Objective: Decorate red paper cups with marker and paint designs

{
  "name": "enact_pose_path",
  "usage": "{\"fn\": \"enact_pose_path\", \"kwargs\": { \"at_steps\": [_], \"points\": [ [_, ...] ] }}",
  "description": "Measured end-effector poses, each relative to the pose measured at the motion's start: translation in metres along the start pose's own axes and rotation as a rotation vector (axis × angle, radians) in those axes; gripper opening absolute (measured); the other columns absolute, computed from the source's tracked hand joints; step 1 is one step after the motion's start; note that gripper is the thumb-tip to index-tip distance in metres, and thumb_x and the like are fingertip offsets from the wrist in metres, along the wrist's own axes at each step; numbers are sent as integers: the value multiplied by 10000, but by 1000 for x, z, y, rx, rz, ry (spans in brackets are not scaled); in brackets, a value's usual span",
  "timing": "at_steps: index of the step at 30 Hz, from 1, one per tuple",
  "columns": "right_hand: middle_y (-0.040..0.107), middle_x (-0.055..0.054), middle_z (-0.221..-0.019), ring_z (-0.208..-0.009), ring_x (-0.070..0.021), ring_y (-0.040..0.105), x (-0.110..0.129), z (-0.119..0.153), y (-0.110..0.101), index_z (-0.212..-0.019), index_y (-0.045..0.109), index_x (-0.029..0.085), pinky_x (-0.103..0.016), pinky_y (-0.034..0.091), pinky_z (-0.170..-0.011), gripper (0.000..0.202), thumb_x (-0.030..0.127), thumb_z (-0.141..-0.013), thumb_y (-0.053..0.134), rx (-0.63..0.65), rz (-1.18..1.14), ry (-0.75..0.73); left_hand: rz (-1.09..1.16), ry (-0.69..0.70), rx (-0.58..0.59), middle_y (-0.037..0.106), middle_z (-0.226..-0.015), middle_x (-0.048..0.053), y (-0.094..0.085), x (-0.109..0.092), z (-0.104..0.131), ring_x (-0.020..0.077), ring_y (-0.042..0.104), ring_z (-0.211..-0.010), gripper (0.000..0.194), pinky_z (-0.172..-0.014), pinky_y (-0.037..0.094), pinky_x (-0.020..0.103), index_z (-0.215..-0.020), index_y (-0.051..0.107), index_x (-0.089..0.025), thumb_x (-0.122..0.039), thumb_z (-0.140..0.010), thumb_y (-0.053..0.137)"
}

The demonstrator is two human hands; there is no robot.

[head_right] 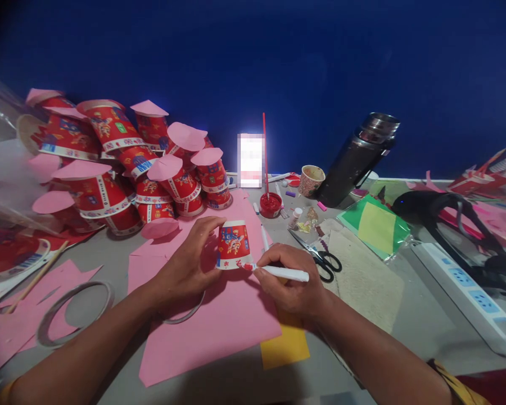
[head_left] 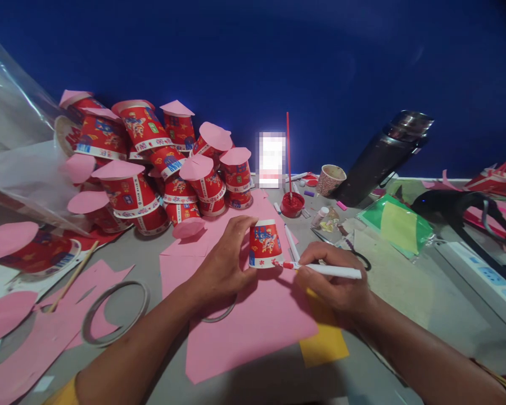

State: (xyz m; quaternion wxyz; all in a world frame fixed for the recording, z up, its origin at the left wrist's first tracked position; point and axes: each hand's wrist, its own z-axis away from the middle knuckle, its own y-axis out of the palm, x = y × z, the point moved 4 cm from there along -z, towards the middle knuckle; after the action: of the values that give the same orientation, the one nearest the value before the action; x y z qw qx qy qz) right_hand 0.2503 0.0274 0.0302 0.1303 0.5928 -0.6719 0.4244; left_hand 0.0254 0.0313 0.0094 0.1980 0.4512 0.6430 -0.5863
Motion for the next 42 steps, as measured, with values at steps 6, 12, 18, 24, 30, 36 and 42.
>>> {"fn": "enact_pose_path", "kwargs": {
  "at_steps": [6, 12, 18, 24, 30, 36, 42],
  "points": [
    [735, 32, -728, -568, -111, 622, -4, 3, -2, -862, 706, 232, -235, 470, -557, 90, 150, -899, 711, -42, -7, 36, 11, -9, 1, 530, -1522, 98, -1, -1, 0, 319, 554, -1426, 693, -1202, 526, 512, -1463, 476, -291, -398, -888, 847],
    [713, 43, -706, -544, -106, 597, -6, 4, -3, -840, 698, 231, -235, 452, -537, 93, 153, -888, 712, -30, 0, 46, 3, 3, -6, 530, -1525, 101, -1, 0, 0, 322, 544, -1446, 674, -1218, 516, 522, -1463, 472, -285, -326, -885, 816],
    [718, 24, -719, -585, -141, 624, -7, 7, -7, -841, 715, 238, -271, 476, -572, 99, 154, -893, 702, -149, 6, 127, -52, 48, 21, 494, -1576, 106, -1, 4, 0, 320, 507, -1486, 757, -1273, 454, 542, -1559, 394, -301, -167, -888, 718],
    [742, 7, -728, -614, -167, 647, -10, 7, -5, -855, 727, 240, -298, 488, -588, 67, 188, -896, 730, -158, 11, 188, -132, 81, 78, 382, -1642, 129, -4, 5, -2, 378, 362, -1602, 773, -1318, 392, 583, -1564, 402, -295, -248, -871, 742],
    [760, 5, -754, -632, -165, 661, -13, 4, -5, -852, 746, 238, -290, 501, -598, 47, 207, -882, 763, -115, -102, 168, -66, -82, 129, 484, -1626, 138, -4, 5, -1, 407, 501, -1513, 801, -1231, 494, 582, -1551, 438, -288, -546, -890, 811],
    [752, 8, -767, -661, -167, 664, -19, 4, -9, -865, 757, 233, -282, 516, -619, 30, 204, -862, 766, -191, -106, 284, -79, -84, 190, 388, -1710, 157, -2, 11, -1, 385, 435, -1583, 952, -1293, 426, 560, -1653, 320, -252, -304, -833, 801],
    [784, -28, -842, -718, -191, 697, -18, 5, -3, -940, 790, 226, -283, 513, -598, 44, 245, -911, 762, -115, -169, 324, -68, -128, 222, 435, -1689, 148, -5, 13, -1, 406, 459, -1558, 1011, -1279, 448, 574, -1623, 406, -240, -496, -777, 896]
  ]
}}
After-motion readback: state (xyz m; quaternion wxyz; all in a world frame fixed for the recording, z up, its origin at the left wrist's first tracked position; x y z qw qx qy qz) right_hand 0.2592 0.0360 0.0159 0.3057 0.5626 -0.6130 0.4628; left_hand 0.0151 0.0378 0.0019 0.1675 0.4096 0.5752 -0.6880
